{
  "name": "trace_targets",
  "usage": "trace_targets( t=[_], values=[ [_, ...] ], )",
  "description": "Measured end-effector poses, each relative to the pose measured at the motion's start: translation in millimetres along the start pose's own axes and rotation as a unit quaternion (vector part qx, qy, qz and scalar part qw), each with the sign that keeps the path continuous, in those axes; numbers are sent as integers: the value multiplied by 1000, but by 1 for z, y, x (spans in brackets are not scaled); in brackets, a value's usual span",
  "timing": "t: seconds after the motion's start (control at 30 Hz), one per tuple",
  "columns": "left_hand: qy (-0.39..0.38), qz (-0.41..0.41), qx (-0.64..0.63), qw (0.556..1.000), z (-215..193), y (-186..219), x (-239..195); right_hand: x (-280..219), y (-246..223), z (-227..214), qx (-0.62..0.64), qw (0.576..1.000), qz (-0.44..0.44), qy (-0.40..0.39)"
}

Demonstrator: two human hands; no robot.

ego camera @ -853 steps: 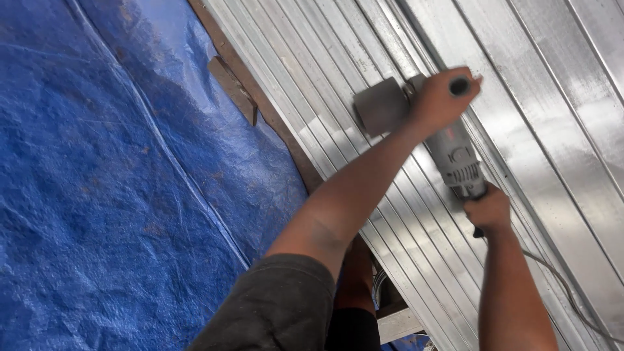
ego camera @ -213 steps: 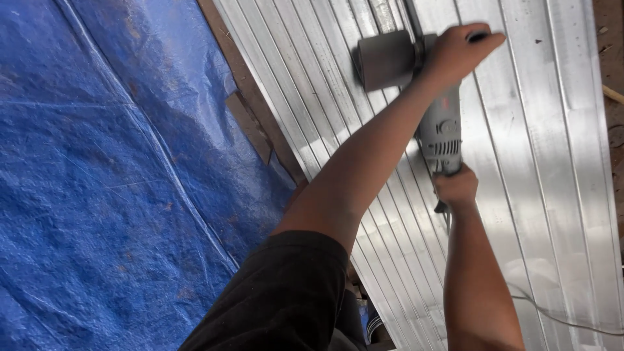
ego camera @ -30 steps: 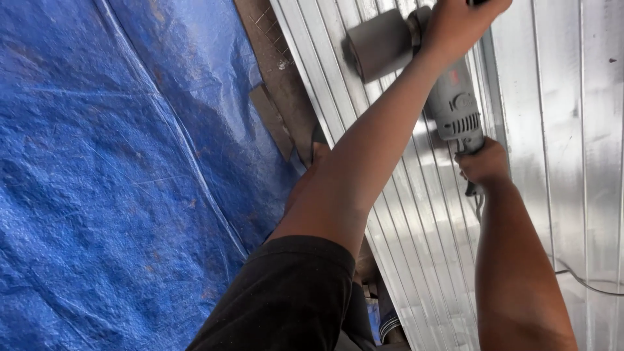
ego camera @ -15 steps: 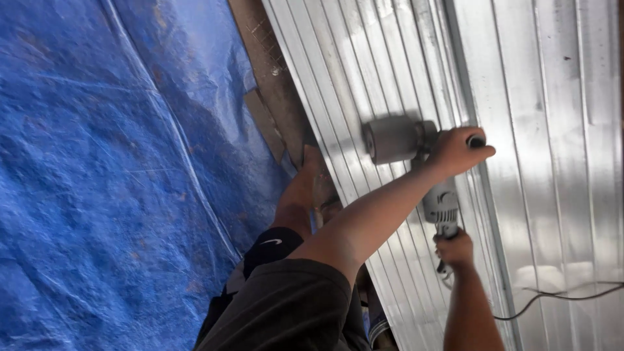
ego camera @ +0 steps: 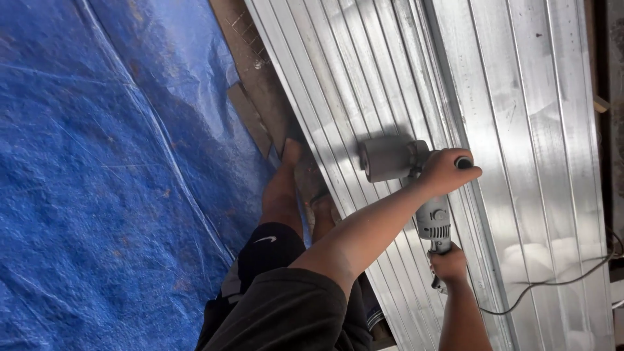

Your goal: Polishing long aluminum profiles using a handheld power polisher on a fabrication floor.

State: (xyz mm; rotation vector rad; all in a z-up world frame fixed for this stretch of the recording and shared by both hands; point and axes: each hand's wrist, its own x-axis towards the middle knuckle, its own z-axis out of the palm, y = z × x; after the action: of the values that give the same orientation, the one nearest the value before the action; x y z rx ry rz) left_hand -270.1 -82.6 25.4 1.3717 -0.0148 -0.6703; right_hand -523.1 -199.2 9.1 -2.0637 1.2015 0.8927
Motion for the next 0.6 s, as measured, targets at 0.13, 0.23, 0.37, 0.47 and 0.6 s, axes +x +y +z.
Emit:
trace_targets(
  t=[0.13, 0.23, 0.37, 0.47, 0.6],
  values=[
    [26, 16, -18, 999, -34, 7, 18, -3, -55, 12, 2, 1000, -27, 5],
    [56, 36, -13, 998, -72, 14, 40, 2, -109, 16, -15, 999, -51, 4],
    [107, 32, -21, 994, -126, 7, 93, 14, -190, 12, -72, 994, -80, -3],
    [110, 82, -29, 990, -181, 55, 112, 26, -244, 16, -78, 989, -126, 14],
    [124, 27, 12, 992, -233, 79, 146, 62, -298, 21, -109, 985, -136, 12]
  ],
)
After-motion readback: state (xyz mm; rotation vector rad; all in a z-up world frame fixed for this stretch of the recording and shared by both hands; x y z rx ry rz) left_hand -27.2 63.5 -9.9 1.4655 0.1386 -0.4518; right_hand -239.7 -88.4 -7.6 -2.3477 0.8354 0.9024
